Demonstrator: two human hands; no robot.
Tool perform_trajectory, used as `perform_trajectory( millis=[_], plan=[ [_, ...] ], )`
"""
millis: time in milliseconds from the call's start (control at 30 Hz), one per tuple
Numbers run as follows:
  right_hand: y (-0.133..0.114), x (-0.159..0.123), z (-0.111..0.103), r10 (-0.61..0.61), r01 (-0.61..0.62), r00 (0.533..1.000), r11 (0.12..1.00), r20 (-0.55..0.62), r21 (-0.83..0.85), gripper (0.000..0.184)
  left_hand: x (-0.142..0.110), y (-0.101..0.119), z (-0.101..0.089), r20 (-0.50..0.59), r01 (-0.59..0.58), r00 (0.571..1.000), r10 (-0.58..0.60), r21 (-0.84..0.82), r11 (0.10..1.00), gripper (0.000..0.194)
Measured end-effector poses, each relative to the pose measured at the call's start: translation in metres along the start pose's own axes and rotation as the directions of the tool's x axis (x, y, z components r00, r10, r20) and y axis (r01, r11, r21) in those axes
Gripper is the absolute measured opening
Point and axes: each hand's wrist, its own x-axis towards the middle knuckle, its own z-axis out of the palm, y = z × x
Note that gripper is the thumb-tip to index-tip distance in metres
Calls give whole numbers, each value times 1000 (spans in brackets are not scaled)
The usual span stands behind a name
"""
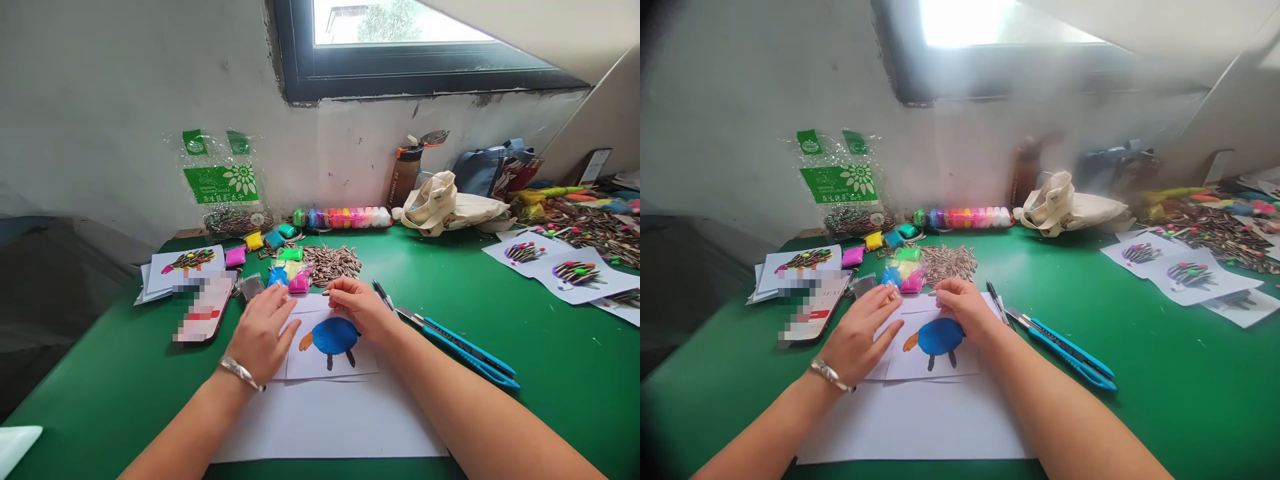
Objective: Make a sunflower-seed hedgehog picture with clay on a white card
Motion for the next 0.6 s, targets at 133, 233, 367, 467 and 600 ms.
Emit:
perform_trajectory(
  millis=[133,233,367,467,600],
  plan=[
    [0,-2,4,-27,25,999,996,-24,-86,15,8,-26,14,52,143,987,-150,116,983,40],
    [-1,-5,7,-121,98,990,958,-69,-270,11,9,-34,23,63,173,981,-185,160,972,41],
    [-2,-6,5,-299,211,951,809,-75,-549,14,2,-38,26,-7,194,981,-194,133,972,40],
    [-1,-2,-2,-365,245,930,707,-44,-664,16,-5,-46,28,-86,189,980,-181,88,978,40],
    [4,3,-10,-372,239,928,595,1,-767,17,-11,-56,31,-134,174,976,-169,29,984,41]
  ],
)
